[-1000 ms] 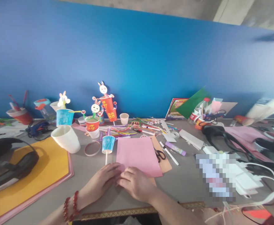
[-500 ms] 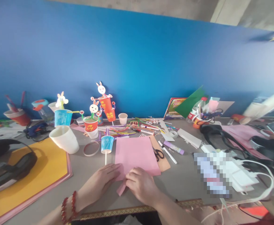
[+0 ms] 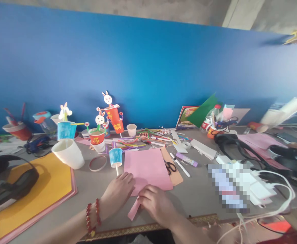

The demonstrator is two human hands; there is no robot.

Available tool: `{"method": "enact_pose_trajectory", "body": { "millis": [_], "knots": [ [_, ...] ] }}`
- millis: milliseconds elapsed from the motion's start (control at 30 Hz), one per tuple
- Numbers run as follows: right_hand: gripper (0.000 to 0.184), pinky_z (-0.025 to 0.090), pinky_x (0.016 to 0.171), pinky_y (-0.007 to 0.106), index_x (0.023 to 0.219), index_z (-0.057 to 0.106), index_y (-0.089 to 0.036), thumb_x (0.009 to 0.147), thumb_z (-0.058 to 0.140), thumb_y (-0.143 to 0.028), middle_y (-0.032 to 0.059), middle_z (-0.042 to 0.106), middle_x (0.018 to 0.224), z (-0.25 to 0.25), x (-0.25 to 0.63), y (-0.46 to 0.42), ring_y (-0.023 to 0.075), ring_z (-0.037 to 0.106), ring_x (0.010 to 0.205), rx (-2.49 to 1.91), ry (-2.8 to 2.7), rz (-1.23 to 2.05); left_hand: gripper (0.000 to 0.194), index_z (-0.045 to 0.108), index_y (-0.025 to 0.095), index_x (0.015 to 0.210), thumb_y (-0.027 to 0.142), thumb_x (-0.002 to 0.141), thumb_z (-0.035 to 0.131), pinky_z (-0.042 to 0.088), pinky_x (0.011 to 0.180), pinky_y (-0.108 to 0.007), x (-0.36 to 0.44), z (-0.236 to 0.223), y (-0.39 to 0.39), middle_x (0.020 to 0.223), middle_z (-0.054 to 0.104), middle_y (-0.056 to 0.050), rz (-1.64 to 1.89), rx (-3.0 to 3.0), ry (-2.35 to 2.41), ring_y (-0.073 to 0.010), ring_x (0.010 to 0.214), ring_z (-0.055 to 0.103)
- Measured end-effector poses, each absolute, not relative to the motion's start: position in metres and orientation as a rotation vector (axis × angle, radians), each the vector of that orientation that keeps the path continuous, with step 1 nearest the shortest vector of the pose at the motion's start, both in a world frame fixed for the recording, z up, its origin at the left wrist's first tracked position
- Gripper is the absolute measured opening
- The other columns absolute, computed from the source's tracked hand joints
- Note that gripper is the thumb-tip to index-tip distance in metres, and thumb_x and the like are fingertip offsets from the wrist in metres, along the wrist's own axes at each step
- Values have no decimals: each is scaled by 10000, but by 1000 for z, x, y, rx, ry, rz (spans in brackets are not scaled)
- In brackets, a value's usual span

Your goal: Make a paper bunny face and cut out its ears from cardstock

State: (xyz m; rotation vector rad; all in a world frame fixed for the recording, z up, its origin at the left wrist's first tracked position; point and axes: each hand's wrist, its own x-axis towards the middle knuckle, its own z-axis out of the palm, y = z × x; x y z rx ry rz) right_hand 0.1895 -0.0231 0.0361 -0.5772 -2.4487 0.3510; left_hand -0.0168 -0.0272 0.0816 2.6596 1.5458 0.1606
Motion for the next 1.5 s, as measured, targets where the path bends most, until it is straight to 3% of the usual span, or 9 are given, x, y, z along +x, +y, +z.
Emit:
{"method": "enact_pose_trajectory", "body": {
  "millis": [133, 233, 400, 567, 800, 1000, 1233, 1333, 1500],
  "knots": [
    [267, 511, 773, 305, 938, 689, -175, 1035, 441, -192, 63, 710, 996, 35, 191, -19, 194, 580, 927, -587, -2500, 325, 365, 592, 134, 1246, 64, 898, 509, 456, 1079, -444, -7, 64, -12, 1397, 574, -143, 232, 2732, 1382, -284, 1321, 505],
    [328, 494, 716, 308, 833, 669, -171, 1028, 407, -142, 62, 698, 915, 31, 195, -20, 193, 566, 859, -625, -2510, 239, 465, 521, 148, 1365, 97, 903, 528, 343, 1191, -428, -9, 51, -6, 1506, 497, -125, 251, 2773, 1239, -254, 1429, 404],
    [263, 515, 710, 298, 938, 689, -179, 1019, 443, -137, 57, 718, 932, 29, 206, -28, 182, 590, 855, -588, -2486, 273, 491, 477, 129, 1410, 65, 923, 490, 353, 1189, -469, -13, 46, -5, 1519, 479, -157, 287, 2776, 1207, -275, 1434, 403],
    [263, 539, 865, 362, 1159, 664, -166, 1002, 458, -121, 96, 718, 1107, 35, 214, -20, 221, 592, 1027, -682, -2475, 128, 469, 499, 119, 1387, 44, 924, 500, 363, 1185, -474, -12, 51, -6, 1498, 502, -161, 313, 2765, 1201, -282, 1419, 423],
    [234, 517, 777, 314, 892, 688, -180, 1006, 488, -139, 53, 736, 979, 35, 222, -11, 198, 584, 920, -689, -2455, 107, 467, 499, 137, 1385, 41, 928, 489, 380, 1173, -469, -11, 51, -5, 1482, 520, -154, 341, 2749, 1215, -263, 1400, 451],
    [262, 509, 837, 321, 979, 688, -191, 1046, 436, -220, 33, 746, 1000, 39, 238, -25, 198, 579, 978, -656, -2430, 141, 442, 514, 128, 1372, 48, 940, 463, 378, 1166, -459, -11, 53, -5, 1472, 526, -160, 328, 2746, 1211, -273, 1395, 452],
    [279, 539, 865, 369, 1141, 671, -187, 971, 467, -102, 98, 712, 1112, 38, 242, -18, 224, 611, 1012, -773, -2451, 93, 275, 613, 182, 1182, 132, 919, 548, 444, 1068, -484, 0, 66, -2, 1306, 608, -119, 324, 2718, 1268, -303, 1249, 526],
    [254, 555, 791, 354, 1032, 698, -176, 923, 495, -71, 98, 708, 1015, 35, 239, -12, 225, 629, 914, -871, -2457, 134, 167, 633, 167, 1079, 199, 937, 551, 493, 975, -508, 8, 67, 2, 1217, 626, -145, 316, 2700, 1328, -330, 1174, 550],
    [253, 552, 851, 363, 984, 707, -193, 910, 519, -42, 79, 730, 1110, 32, 240, -10, 230, 643, 981, -848, -2439, 176, 430, 504, 147, 1378, 200, 952, 529, 343, 1153, -491, 11, 55, 9, 1478, 500, -151, 314, 2750, 1231, -311, 1392, 407]
  ]
}}
